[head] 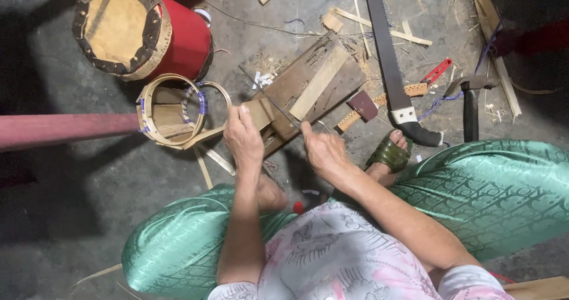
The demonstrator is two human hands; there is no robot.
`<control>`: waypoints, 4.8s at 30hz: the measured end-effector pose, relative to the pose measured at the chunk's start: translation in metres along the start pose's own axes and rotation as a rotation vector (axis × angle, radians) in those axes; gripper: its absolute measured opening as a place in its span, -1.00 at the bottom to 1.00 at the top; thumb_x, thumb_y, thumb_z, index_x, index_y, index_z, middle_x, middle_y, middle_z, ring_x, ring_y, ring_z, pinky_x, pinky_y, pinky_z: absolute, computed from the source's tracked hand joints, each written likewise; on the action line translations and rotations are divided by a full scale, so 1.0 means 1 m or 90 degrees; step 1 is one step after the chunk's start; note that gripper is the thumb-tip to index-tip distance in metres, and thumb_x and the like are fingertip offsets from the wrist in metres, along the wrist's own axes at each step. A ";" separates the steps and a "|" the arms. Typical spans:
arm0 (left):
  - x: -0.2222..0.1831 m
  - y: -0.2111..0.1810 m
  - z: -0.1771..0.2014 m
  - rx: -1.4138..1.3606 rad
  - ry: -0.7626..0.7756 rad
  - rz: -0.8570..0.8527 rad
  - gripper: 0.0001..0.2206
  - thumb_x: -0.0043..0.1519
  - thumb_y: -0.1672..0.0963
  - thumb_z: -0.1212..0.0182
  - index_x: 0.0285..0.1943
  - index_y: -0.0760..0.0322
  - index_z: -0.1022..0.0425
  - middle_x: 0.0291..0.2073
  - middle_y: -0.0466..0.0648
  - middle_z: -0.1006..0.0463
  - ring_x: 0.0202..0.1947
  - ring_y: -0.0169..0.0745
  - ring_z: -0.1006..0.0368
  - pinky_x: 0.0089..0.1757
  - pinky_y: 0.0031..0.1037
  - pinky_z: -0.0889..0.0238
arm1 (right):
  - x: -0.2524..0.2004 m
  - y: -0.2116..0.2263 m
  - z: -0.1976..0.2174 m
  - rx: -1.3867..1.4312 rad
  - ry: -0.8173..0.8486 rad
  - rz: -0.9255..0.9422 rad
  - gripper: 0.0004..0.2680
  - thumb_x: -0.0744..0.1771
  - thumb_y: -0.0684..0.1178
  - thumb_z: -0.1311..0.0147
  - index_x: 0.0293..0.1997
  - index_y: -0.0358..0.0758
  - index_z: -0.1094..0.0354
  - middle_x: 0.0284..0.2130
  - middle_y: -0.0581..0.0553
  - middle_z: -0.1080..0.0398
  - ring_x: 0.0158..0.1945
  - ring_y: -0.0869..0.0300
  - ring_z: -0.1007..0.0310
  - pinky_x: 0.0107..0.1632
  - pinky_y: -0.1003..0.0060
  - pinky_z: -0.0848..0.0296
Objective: Sanding, trimming, and assembling a small wooden structure using hand tools.
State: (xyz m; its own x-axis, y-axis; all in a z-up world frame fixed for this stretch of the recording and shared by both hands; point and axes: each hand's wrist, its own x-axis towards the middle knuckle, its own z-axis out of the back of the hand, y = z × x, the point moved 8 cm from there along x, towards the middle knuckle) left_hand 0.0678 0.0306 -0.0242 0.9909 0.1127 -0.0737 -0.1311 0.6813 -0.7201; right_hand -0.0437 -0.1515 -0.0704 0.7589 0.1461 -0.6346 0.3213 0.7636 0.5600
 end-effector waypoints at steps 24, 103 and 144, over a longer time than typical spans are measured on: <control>0.006 0.009 0.017 -0.120 0.021 0.025 -0.63 0.47 0.00 0.29 -0.12 0.34 -0.34 -0.57 0.25 -0.40 -0.71 -0.08 -0.46 -0.63 -0.54 -0.45 | -0.051 0.087 0.054 -0.069 -0.008 0.106 -0.83 0.35 -0.25 0.30 0.02 -0.17 -0.09 -0.33 -0.34 -0.51 -0.31 -0.29 -0.60 -0.17 -0.21 -0.52; 0.003 -0.071 0.042 -0.146 0.056 0.010 -0.72 0.41 0.10 0.01 -0.25 0.43 -0.47 -0.59 0.28 -0.56 -0.68 -0.13 -0.55 -0.67 -0.56 -0.45 | -0.052 0.055 0.062 -0.121 -0.105 0.054 -0.86 0.35 -0.24 0.27 -0.06 -0.08 -0.04 -0.41 -0.22 -0.46 -0.39 -0.23 -0.61 -0.24 -0.17 -0.55; 0.007 -0.036 0.020 0.104 0.082 0.055 -0.76 0.34 0.14 -0.18 0.05 0.48 -0.52 -0.27 0.29 -0.64 -0.29 0.18 -0.63 -0.29 -0.15 -0.44 | -0.011 0.051 0.046 -0.124 -0.111 0.061 -0.87 0.35 -0.21 0.23 -0.05 -0.14 -0.13 -0.36 -0.31 -0.54 -0.29 -0.24 -0.63 -0.17 -0.16 -0.56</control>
State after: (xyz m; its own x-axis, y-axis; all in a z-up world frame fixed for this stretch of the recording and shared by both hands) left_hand 0.0794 0.0213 0.0155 0.9702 0.0898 -0.2252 -0.2086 0.7823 -0.5870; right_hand -0.0097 -0.1434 -0.0105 0.8720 0.1258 -0.4730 0.1413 0.8605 0.4894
